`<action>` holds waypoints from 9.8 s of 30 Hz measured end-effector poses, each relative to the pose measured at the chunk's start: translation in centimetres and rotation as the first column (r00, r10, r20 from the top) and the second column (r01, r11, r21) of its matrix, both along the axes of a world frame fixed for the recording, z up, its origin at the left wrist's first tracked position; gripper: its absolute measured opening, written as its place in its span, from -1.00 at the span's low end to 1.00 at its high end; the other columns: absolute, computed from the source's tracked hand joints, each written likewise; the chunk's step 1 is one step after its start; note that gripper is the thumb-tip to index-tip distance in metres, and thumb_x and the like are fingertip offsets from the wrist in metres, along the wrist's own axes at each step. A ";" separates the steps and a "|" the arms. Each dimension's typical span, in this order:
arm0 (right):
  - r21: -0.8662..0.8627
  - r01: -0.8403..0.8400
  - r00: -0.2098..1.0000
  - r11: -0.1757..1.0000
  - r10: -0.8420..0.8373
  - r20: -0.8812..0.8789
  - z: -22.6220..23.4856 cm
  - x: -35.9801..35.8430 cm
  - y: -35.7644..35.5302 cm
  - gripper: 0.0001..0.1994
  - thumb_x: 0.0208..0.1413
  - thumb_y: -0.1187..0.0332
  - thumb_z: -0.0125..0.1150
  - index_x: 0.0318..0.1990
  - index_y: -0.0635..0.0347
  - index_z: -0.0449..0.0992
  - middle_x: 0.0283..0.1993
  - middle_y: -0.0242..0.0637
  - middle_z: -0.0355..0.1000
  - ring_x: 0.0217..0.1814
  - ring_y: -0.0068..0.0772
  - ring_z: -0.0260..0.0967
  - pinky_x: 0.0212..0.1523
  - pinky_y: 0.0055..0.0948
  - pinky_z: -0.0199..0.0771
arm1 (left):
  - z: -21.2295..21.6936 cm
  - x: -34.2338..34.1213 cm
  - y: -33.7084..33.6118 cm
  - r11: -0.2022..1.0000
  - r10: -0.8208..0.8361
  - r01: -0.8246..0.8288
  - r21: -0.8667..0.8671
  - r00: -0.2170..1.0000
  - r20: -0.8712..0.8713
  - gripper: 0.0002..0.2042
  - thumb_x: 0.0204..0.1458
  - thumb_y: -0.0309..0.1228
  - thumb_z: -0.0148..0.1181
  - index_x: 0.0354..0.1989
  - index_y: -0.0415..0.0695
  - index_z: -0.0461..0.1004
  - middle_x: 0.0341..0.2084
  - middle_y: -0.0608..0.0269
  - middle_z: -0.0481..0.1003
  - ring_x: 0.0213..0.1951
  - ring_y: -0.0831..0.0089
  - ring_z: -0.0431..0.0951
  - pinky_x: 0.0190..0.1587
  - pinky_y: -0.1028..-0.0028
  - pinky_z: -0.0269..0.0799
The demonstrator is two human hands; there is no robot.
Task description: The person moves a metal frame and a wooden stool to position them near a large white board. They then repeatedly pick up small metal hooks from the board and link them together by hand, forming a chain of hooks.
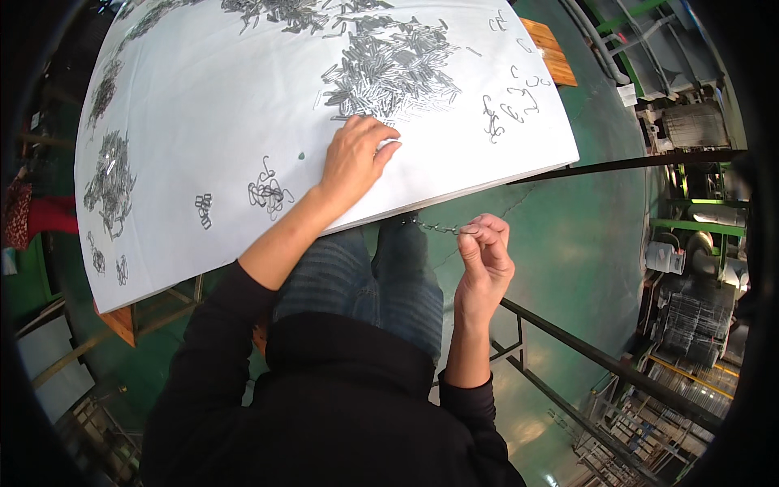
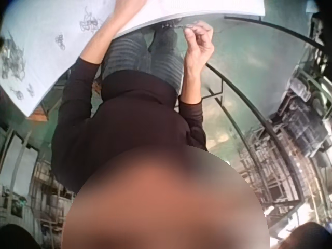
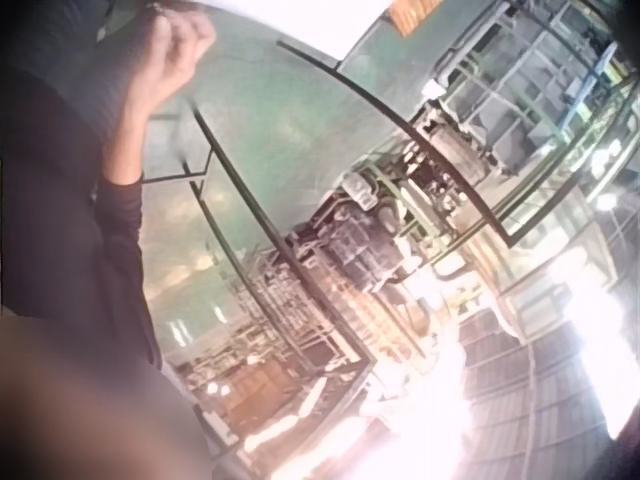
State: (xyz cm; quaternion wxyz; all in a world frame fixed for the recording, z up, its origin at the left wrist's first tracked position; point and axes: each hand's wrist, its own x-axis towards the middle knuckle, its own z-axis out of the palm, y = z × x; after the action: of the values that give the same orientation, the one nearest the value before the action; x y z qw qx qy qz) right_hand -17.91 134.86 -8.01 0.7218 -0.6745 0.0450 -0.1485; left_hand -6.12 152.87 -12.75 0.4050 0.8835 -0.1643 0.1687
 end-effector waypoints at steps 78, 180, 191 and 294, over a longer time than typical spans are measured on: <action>-0.953 -0.247 0.966 0.174 -0.032 -0.257 -3.3 25.7 -18.1 -0.84 -0.02 0.33 0.22 -0.28 0.15 0.51 -0.30 -0.30 0.40 -0.26 -0.28 0.40 -0.24 -0.33 0.38 | 6.8 -7.1 -3.5 0.844 -0.407 0.247 -0.476 0.873 -0.270 -0.85 -0.16 -0.61 0.29 -0.36 -0.17 0.58 -0.43 0.28 0.57 -0.35 0.44 0.51 -0.28 0.50 0.43; -0.105 0.041 0.997 0.994 -0.047 -0.061 0.1 -1.7 1.5 -0.81 0.04 0.48 0.21 -0.21 0.28 0.38 -0.21 -0.28 0.37 -0.42 -0.64 0.30 -0.49 -0.68 0.33 | 6.7 -8.6 -1.6 0.796 -0.388 0.233 -0.559 0.905 -0.175 -0.88 -0.16 -0.56 0.29 -0.40 -0.16 0.54 -0.40 0.26 0.52 -0.35 0.41 0.49 -0.28 0.49 0.40; -0.744 -0.072 0.965 0.664 0.236 0.118 0.2 26.8 0.4 -0.59 0.05 0.37 0.19 0.06 0.25 0.31 0.06 -0.16 0.30 0.12 -0.22 0.27 0.05 -0.30 0.30 | 0.6 -6.1 -1.5 0.771 -0.541 0.447 -0.453 0.836 -0.096 -0.90 -0.15 -0.49 0.28 -0.43 -0.13 0.51 -0.32 0.31 0.47 -0.19 0.35 0.45 -0.12 0.42 0.36; -0.955 -0.178 0.984 0.237 0.067 -0.166 -8.3 28.1 11.1 -0.19 0.08 -0.14 -0.04 0.33 0.24 -0.08 0.38 0.14 -0.21 0.46 0.09 -0.41 0.38 -0.04 -0.44 | -1.6 -4.6 -0.9 0.713 -0.643 0.543 -0.444 0.759 -0.104 -0.88 -0.14 -0.49 0.27 -0.38 -0.13 0.51 -0.32 0.33 0.45 -0.22 0.37 0.46 -0.16 0.43 0.39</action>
State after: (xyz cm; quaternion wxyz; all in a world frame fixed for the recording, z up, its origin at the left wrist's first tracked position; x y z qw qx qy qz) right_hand 10.17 145.97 -16.34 0.1631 -0.9820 -0.0758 -0.0574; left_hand -10.71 151.93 -14.40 0.6213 0.6980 -0.3517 -0.0553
